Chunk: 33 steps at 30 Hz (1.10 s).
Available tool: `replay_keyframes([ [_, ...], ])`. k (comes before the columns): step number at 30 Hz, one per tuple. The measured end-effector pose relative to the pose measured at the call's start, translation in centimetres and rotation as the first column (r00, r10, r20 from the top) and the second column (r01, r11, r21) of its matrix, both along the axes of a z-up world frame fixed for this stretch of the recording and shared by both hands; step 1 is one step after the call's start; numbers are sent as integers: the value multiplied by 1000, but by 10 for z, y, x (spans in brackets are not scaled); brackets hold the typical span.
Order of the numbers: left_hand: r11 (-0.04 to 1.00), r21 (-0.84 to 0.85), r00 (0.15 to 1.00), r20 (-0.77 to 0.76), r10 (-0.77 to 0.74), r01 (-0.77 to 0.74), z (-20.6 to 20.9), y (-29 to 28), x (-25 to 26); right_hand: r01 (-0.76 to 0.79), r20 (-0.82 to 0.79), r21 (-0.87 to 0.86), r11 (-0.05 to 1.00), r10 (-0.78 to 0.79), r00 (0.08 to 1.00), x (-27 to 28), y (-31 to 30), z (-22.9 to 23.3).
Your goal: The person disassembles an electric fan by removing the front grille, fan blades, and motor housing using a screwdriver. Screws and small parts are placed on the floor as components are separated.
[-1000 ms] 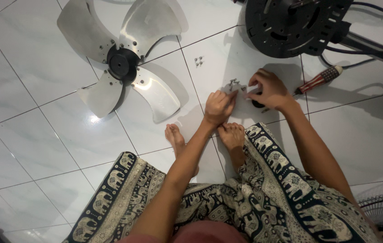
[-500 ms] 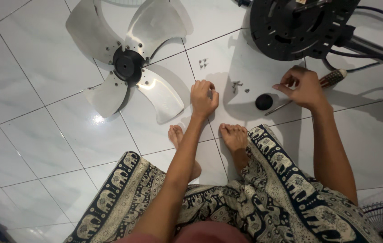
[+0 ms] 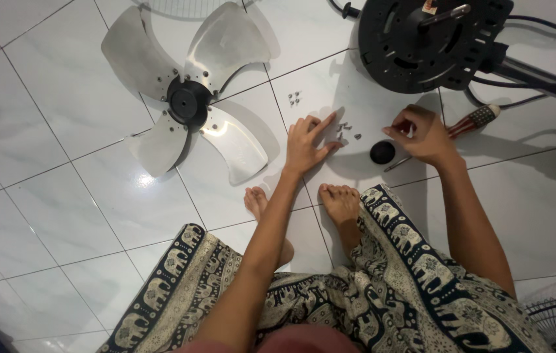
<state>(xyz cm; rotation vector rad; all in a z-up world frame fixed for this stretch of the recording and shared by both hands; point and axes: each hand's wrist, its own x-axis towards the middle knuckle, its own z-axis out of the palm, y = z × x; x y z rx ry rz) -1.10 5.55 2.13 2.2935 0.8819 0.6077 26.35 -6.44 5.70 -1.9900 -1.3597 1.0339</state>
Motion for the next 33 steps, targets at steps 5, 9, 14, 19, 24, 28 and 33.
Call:
replay_keyframes([
  [5,999,18,998,-51,-40,41,-7,1,11,-32,41,118,992,28,999,-19,5,-1],
  [9,997,72,999,-31,-26,28,-8,1,18,-32,106,131,991,18,994,-48,13,-10],
  [14,999,34,1000,18,-15,14,-9,4,21,-140,428,176,974,52,902,-71,27,-20],
  [19,1000,17,998,60,1,-2,-13,4,22,-144,485,68,987,93,869,-75,34,-30],
  [24,999,52,998,56,-8,5,-17,5,20,-121,432,71,990,78,899,-82,38,-41],
  [28,1000,23,998,65,-10,9,-18,9,18,-146,428,79,986,99,898,-86,44,-46],
  [33,998,-58,991,133,27,-20,-7,10,13,-161,396,75,984,119,911,-89,46,-40],
])
